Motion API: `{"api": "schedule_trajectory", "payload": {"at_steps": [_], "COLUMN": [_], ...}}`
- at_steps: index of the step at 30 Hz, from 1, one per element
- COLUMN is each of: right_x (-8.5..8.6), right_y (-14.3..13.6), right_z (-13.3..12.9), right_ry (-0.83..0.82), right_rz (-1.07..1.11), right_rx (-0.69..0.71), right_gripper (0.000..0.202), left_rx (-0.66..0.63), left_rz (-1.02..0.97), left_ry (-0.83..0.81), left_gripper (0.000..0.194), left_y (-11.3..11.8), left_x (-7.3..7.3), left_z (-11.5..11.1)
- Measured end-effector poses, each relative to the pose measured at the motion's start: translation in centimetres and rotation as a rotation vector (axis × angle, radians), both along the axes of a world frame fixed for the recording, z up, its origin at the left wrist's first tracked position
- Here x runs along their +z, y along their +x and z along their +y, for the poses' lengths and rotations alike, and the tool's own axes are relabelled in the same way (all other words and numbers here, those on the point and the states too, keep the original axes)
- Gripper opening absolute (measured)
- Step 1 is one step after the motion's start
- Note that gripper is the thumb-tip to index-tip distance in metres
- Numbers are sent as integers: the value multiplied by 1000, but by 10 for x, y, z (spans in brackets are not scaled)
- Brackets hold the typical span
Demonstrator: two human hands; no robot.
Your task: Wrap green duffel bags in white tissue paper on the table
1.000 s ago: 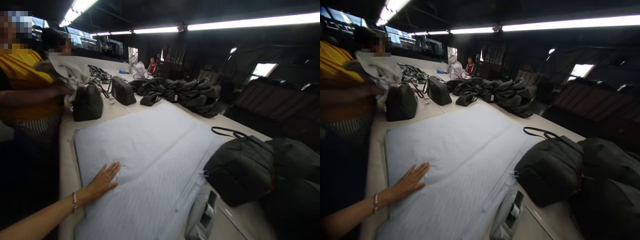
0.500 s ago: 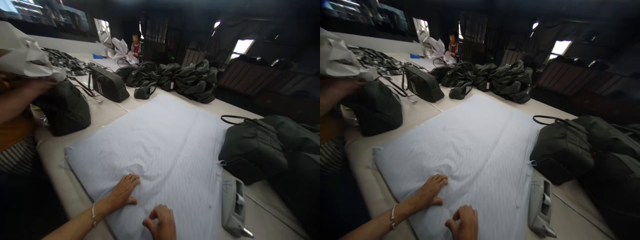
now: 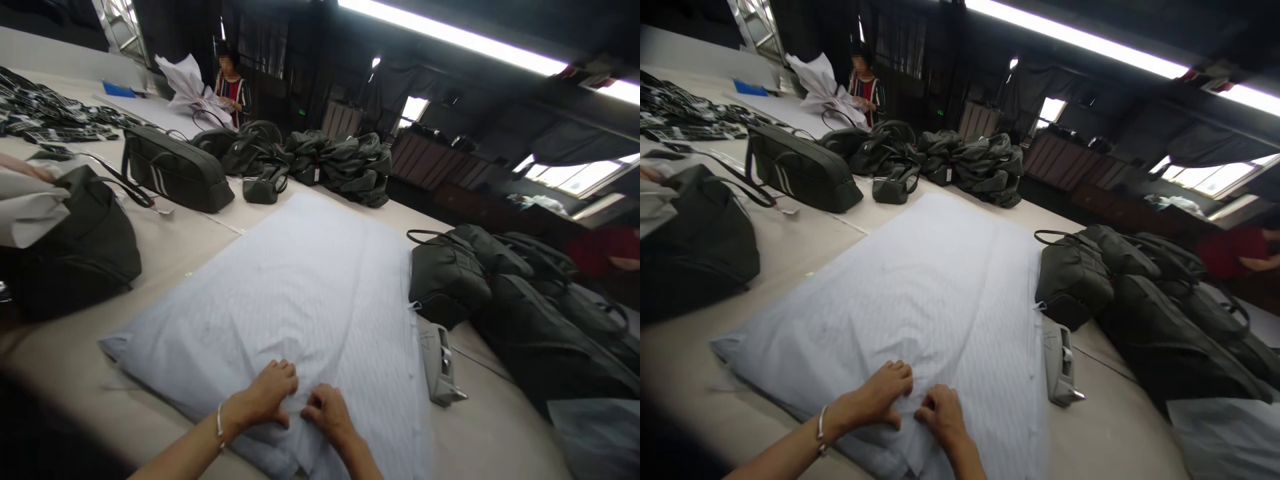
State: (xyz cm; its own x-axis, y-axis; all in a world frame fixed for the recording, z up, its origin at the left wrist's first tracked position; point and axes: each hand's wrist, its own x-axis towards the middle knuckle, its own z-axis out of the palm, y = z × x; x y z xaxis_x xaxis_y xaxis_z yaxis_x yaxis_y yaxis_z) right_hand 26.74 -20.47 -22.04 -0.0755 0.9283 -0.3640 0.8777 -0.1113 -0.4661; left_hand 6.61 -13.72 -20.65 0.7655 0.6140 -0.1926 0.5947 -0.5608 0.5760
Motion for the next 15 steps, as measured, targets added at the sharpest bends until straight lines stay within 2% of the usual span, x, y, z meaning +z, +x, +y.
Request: {"api": "schedule_trajectory", "payload": {"at_steps": [2, 4, 8, 9, 10, 12, 13, 14, 15], "right_x": [9, 25, 71, 83, 92, 104, 105, 104, 100], "right_y": [0, 0, -6, -10, -15, -28, -35, -41, -46], "right_z": [6, 11, 20, 20, 19, 15, 11, 8, 4], "right_ry": [-7, 6, 130, 166, 200, 274, 306, 319, 315], "right_rz": [18, 33, 14, 4, -7, -23, -20, 0, 45], "right_rx": [23, 56, 127, 139, 151, 181, 196, 215, 238], "right_gripper": [3, 7, 11, 13, 14, 16, 16, 16, 17], "left_rx": [41, 79, 113, 121, 121, 87, 53, 23, 19], "left_rz": [35, 53, 67, 49, 16, -67, -98, -103, -71], "left_ry": [5, 13, 56, 71, 86, 115, 126, 133, 139], "left_gripper": [35, 23, 5, 7, 18, 52, 63, 62, 50], "left_y": [-1, -2, -14, -20, -26, -40, -46, -52, -59], "left_x": [0, 4, 27, 35, 42, 52, 53, 52, 49], "left_z": [-4, -6, -5, -5, -6, -7, -9, -11, -14]}}
